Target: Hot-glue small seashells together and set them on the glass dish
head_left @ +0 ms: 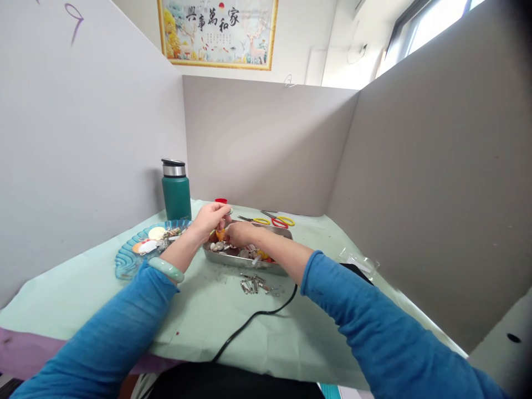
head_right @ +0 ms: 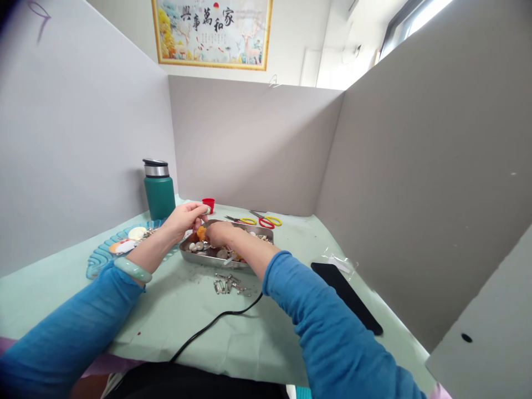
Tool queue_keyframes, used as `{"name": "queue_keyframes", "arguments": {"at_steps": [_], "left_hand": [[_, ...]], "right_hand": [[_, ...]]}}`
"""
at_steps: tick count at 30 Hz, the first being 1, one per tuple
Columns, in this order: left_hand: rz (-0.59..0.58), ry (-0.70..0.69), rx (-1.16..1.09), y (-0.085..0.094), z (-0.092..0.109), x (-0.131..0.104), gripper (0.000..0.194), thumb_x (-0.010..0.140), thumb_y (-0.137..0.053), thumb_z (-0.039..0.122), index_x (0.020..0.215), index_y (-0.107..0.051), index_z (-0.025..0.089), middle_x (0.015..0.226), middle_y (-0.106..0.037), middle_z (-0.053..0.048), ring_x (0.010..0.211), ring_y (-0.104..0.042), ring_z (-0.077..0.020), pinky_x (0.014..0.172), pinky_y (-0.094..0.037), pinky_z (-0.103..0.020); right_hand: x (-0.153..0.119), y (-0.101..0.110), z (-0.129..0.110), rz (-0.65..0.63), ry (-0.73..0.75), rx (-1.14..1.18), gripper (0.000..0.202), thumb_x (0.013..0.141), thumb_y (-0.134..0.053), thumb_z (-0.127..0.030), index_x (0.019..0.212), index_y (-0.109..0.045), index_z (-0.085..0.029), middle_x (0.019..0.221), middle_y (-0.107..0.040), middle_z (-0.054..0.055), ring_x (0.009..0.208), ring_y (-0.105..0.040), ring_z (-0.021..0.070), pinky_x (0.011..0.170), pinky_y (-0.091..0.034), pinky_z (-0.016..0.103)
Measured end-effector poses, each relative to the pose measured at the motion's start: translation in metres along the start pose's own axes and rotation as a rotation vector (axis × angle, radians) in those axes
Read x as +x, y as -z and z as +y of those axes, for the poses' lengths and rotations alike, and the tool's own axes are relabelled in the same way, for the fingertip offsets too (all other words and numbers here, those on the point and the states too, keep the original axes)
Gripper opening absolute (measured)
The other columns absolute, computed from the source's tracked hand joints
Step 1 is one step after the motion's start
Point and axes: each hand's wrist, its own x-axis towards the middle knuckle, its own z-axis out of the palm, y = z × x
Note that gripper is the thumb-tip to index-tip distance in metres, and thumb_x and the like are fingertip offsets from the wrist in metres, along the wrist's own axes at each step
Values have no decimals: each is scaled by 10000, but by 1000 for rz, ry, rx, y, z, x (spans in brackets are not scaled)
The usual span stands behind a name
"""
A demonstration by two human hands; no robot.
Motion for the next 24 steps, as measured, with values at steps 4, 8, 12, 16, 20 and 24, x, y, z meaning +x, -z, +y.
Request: {"name": "queue_keyframes", "arguments": {"at_steps": [4,8,12,16,20,24], "left_hand": [[9,12,0,0,2,-1,166,714,-621,300,723,-577,141,586,-597,6,357,-408,-49,348,-302,-183],[10,13,13,0,3,-2,144,735,-599,273,703,-572,135,591,-594,-1,362,-411,-42,351,-296,-176],[3,20,15,1,1,-2,136,750,-603,261,729,-579,129,605,-594,-4,359,-405,-36,345,-295,-172],[-21,64,25,-2,-3,-2,140,767,-603,273,761,-571,136,591,-604,-2,334,-396,-38,338,-300,-176],[-63,102,1,-7,-8,-3,181,753,-635,314,814,-575,155,574,-608,11,321,-395,-42,334,-293,-173],[-216,148,57,-8,-8,-7,205,729,-669,306,850,-592,159,591,-623,1,346,-436,-57,351,-333,-180]], "right_hand": [[-3,1,-5,44,32,5,206,773,-570,-264,941,-683,-226,975,-685,52,859,-616,210,659,-421,271],[-4,7,2,69,22,8,181,762,-568,-223,897,-684,-192,941,-687,71,830,-618,210,638,-411,264],[-9,11,28,91,-9,102,181,732,-607,-218,897,-680,-194,863,-696,33,752,-609,168,605,-386,230],[-23,6,46,149,-48,295,179,721,-627,-242,887,-673,-193,828,-692,4,708,-596,130,548,-362,197],[-44,5,45,262,-69,366,143,747,-597,-196,867,-674,-195,851,-693,-3,736,-590,119,582,-362,189],[-70,6,38,432,-73,440,114,759,-557,-155,809,-654,-188,763,-675,-14,677,-570,109,596,-365,200]]}}
